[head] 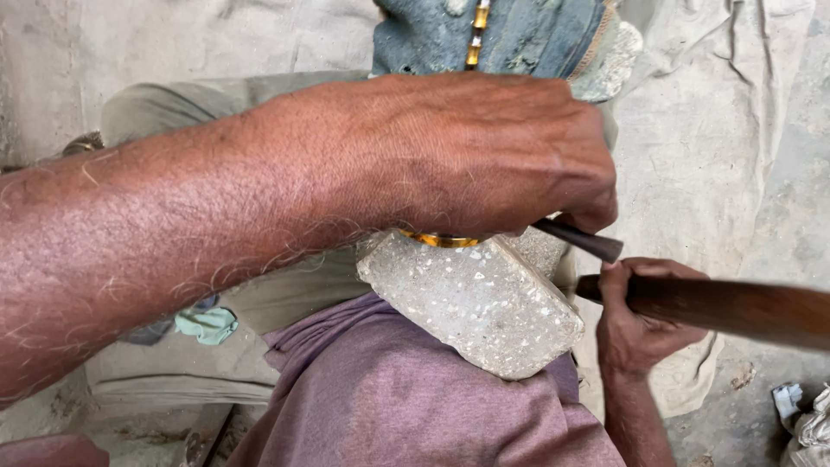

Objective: The person sits on the ground holding a brass bell against a stone block and engraves decorative patterns into its surface. They position a small chisel on the bell with one hand and strike it with a wooden mallet held in the other hand, repositioning the chisel repeatedly to work different areas of the design.

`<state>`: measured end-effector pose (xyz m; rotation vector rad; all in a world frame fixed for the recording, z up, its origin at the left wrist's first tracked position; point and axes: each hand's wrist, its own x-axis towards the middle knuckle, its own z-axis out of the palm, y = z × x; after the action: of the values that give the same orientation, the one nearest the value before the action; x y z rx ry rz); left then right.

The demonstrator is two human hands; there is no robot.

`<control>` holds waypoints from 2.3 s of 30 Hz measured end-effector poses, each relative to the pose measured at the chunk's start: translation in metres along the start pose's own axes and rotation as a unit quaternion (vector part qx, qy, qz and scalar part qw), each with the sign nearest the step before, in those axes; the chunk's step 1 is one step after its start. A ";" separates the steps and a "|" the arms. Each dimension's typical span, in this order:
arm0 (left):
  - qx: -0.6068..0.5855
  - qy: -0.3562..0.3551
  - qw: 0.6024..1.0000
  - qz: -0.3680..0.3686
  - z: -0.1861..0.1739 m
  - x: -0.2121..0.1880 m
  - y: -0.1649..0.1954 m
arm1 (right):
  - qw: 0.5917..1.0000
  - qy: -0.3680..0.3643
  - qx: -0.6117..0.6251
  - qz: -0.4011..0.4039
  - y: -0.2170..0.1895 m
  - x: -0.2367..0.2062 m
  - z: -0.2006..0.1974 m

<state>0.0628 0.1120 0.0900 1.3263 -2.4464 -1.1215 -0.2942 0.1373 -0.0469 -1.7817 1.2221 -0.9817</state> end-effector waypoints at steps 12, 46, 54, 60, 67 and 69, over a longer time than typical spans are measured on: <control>-0.074 0.278 0.955 0.073 0.028 -0.027 -0.014 | 0.986 -0.025 0.136 0.098 -0.094 0.055 0.016; -0.184 0.439 0.877 -0.063 0.067 -0.050 0.003 | 0.890 -0.278 -0.353 -0.072 -0.036 0.144 -0.042; -0.158 0.440 0.881 -0.064 0.066 -0.049 0.005 | 0.926 -0.319 -0.203 0.006 -0.009 0.178 -0.085; -0.104 0.429 0.897 -0.032 0.059 -0.045 0.004 | 0.846 -0.298 -0.441 0.031 -0.018 0.168 -0.060; -0.085 0.331 0.938 -0.048 0.059 -0.026 -0.002 | 0.913 0.033 0.158 0.376 -0.057 0.110 -0.043; -0.083 0.319 0.943 -0.040 0.056 -0.026 -0.004 | 0.984 -0.116 -0.010 0.137 -0.061 0.084 -0.035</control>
<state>0.0560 0.1612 0.0531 1.4569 -1.8052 -0.7303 -0.2810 0.0679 0.0373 -1.6352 1.2869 -0.5884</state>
